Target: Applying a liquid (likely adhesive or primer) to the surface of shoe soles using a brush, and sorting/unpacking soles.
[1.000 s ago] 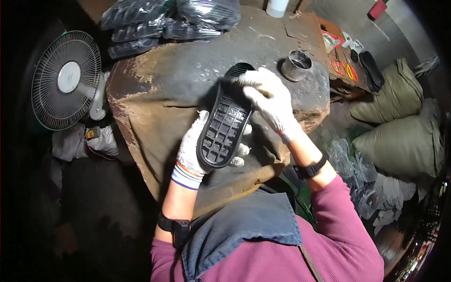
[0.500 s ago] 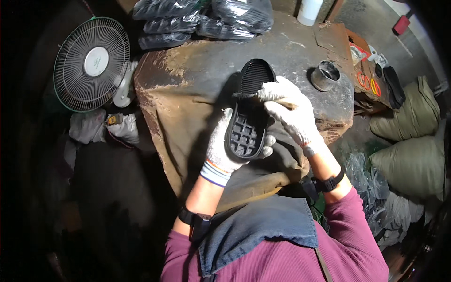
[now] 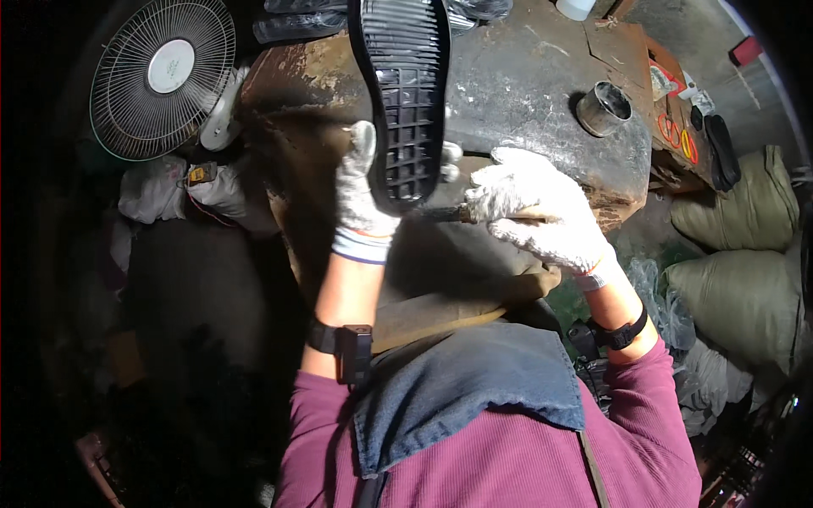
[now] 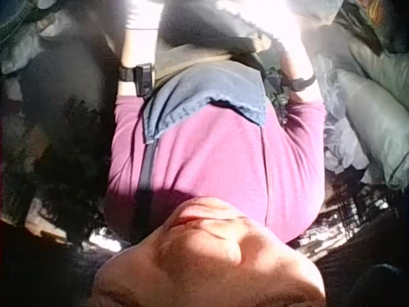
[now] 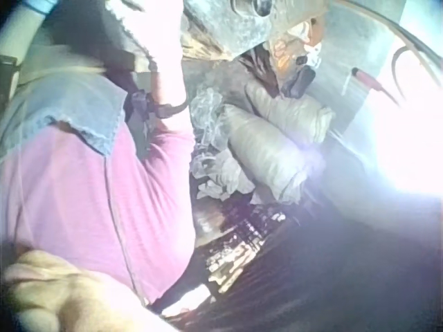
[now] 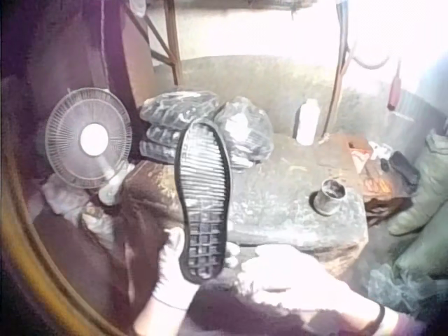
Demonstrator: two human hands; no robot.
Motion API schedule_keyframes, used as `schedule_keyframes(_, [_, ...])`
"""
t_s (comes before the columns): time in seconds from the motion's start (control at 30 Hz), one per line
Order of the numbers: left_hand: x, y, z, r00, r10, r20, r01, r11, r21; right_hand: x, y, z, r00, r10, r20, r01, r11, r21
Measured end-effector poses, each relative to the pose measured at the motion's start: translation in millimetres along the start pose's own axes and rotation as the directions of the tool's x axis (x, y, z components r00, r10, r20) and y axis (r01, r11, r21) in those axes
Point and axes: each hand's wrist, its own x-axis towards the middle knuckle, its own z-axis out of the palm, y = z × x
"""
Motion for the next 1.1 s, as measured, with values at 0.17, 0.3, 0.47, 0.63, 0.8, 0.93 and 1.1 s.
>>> schedule_keyframes(0.17, [-13.2,22.4,12.7,0.979,0.016,-0.202,0.024,0.980,0.195,20.4,-19.9,16.0,0.859,0.501,-0.109,-0.327,0.699,0.635])
schedule_keyframes(0.3, [-18.4,19.8,21.5,0.892,0.174,-0.417,0.120,0.799,0.590,42.0,-30.5,27.8,0.895,0.436,-0.093,-0.378,0.852,0.362])
schedule_keyframes(0.47, [-28.9,-9.1,14.1,0.820,0.351,0.453,-0.196,-0.571,0.797,37.3,-10.4,27.9,0.843,0.436,-0.316,-0.418,0.900,0.127])
schedule_keyframes(0.63, [-67.4,-31.7,63.5,0.822,0.157,-0.547,0.271,0.738,0.619,34.9,39.2,-0.8,0.818,0.404,-0.410,-0.372,0.915,0.158])
schedule_keyframes(0.8, [-168.6,-23.8,100.8,0.772,0.062,-0.632,0.030,0.990,0.135,76.9,50.3,11.3,0.879,0.312,-0.362,-0.210,0.933,0.293])
schedule_keyframes(0.93, [-290.2,-43.8,93.1,0.667,0.477,-0.573,-0.523,0.847,0.096,107.8,31.1,19.9,0.949,0.134,-0.287,-0.062,0.967,0.245])
schedule_keyframes(1.1, [-462.2,-77.6,142.4,-0.153,0.770,-0.619,-0.981,-0.044,0.189,134.8,24.2,14.3,0.957,-0.194,-0.215,0.204,0.978,0.030])
